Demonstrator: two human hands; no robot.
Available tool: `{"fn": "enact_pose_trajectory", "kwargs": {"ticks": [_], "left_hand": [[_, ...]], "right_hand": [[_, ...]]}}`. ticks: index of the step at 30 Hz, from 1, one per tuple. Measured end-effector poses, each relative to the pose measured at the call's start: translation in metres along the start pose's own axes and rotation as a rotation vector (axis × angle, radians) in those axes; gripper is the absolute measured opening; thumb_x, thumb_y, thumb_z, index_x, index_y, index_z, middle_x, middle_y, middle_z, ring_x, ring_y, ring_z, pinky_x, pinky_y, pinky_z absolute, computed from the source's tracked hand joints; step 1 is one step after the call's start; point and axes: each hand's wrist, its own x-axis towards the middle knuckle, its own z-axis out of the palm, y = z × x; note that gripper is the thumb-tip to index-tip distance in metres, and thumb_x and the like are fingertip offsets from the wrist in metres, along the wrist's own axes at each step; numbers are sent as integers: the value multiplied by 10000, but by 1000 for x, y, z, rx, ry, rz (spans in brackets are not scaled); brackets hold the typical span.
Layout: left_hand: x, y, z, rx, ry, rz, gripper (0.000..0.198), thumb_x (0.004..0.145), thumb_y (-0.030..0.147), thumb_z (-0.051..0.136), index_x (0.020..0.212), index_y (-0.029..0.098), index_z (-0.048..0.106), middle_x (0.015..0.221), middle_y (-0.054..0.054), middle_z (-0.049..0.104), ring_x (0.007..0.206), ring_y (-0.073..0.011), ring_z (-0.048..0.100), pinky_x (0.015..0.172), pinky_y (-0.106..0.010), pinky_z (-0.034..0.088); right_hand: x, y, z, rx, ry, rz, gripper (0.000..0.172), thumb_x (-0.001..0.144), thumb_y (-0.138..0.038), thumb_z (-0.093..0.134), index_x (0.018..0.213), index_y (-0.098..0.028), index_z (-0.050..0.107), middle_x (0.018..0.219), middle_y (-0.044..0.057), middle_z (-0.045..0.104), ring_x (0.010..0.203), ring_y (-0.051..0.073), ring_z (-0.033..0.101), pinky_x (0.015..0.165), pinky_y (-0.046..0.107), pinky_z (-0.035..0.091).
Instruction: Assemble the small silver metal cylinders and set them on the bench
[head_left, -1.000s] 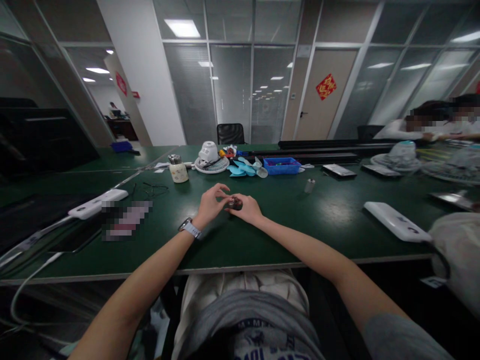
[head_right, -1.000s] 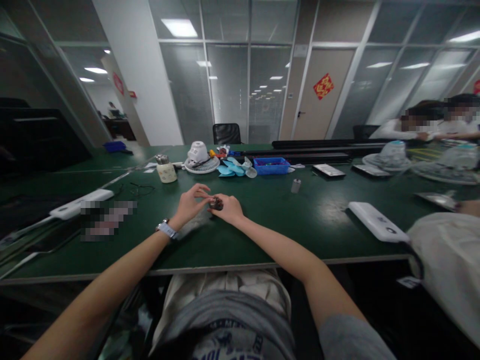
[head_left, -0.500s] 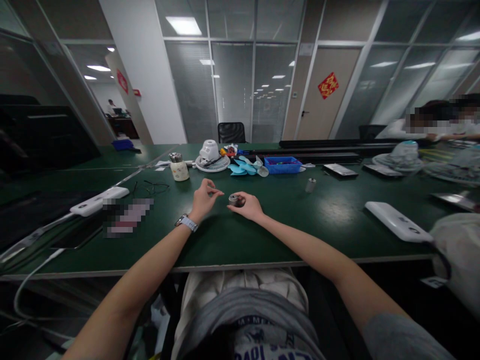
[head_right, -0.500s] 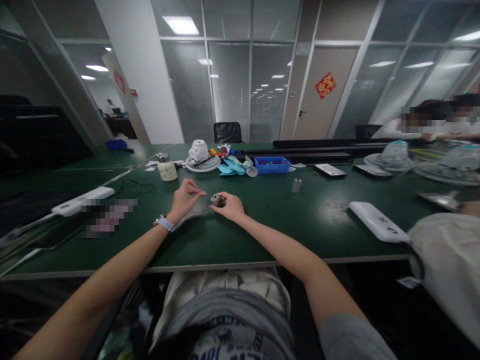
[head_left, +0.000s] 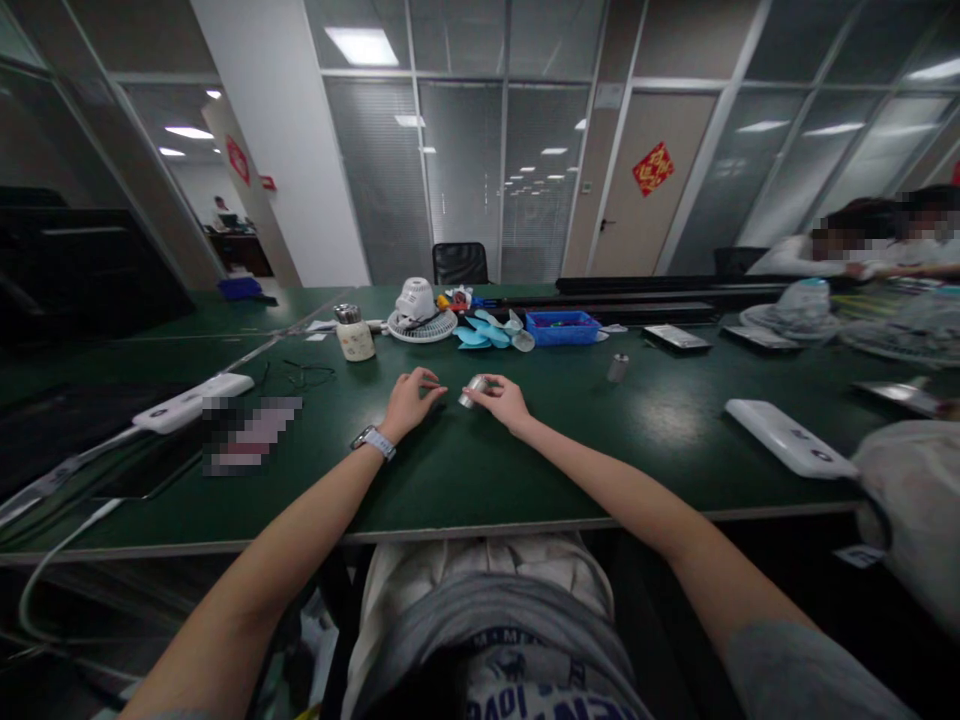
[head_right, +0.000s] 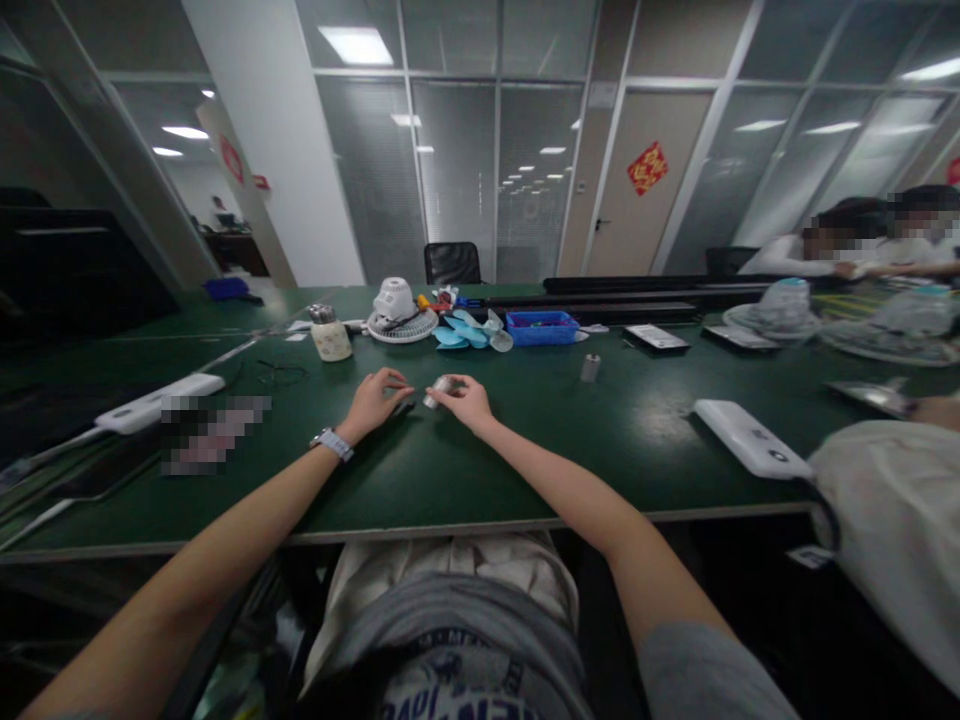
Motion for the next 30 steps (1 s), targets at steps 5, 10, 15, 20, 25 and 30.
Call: {"fn": "enact_pose_trajectory", "kwargs": {"ticks": [5, 10, 15, 20, 25, 30], "left_hand": [[2, -5, 4, 23, 62, -45, 209, 860, 406, 552, 949, 217, 565, 923, -56, 724, 948, -252, 565, 851, -386, 414], [1, -5, 5, 16, 36, -58, 217, 870, 414, 533, 927, 211, 585, 905, -57, 710, 913, -236, 575, 829, -370, 421], [1, -3, 6, 26, 19, -49, 241, 877, 430, 518, 919, 206, 597, 899, -64, 703, 899, -237, 576, 802, -363, 428], [1, -2, 5, 27, 2, -55, 256, 893, 429, 486, 944, 204, 596, 901, -67, 705, 893, -237, 580, 809, -369, 425], [0, 0, 5, 21, 2, -70, 257, 895, 410, 478, 990, 204, 599, 914, -75, 706, 922, -249, 575, 795, -370, 430], [0, 1, 4, 31, -10, -63, 230, 896, 381, 482, 983, 205, 600, 914, -71, 708, 922, -249, 572, 802, -370, 425]], "right_hand": [[1, -14, -4, 356, -27, 240, 97, 839, -202, 649, 917, -154, 617, 793, 19, 706, 619, 94, 663, 653, 202, 533], [2, -20, -10, 500, -84, 379, 163, 940, -266, 513, 860, -162, 610, 739, 35, 705, 640, 112, 671, 646, 203, 523], [4, -22, -15, 561, -78, 459, 249, 969, -319, 448, 867, -156, 607, 734, 46, 704, 635, 113, 662, 688, 221, 530], [2, -26, -16, 566, -66, 490, 281, 973, -346, 432, 853, -153, 598, 720, 50, 697, 628, 104, 656, 697, 212, 534], [4, -23, -13, 543, -57, 444, 154, 929, -285, 531, 892, -155, 604, 791, 48, 706, 699, 109, 676, 779, 235, 544], [2, -15, -7, 413, -7, 267, 146, 772, -114, 693, 899, -143, 629, 931, 58, 720, 856, 120, 685, 897, 244, 516]]}}
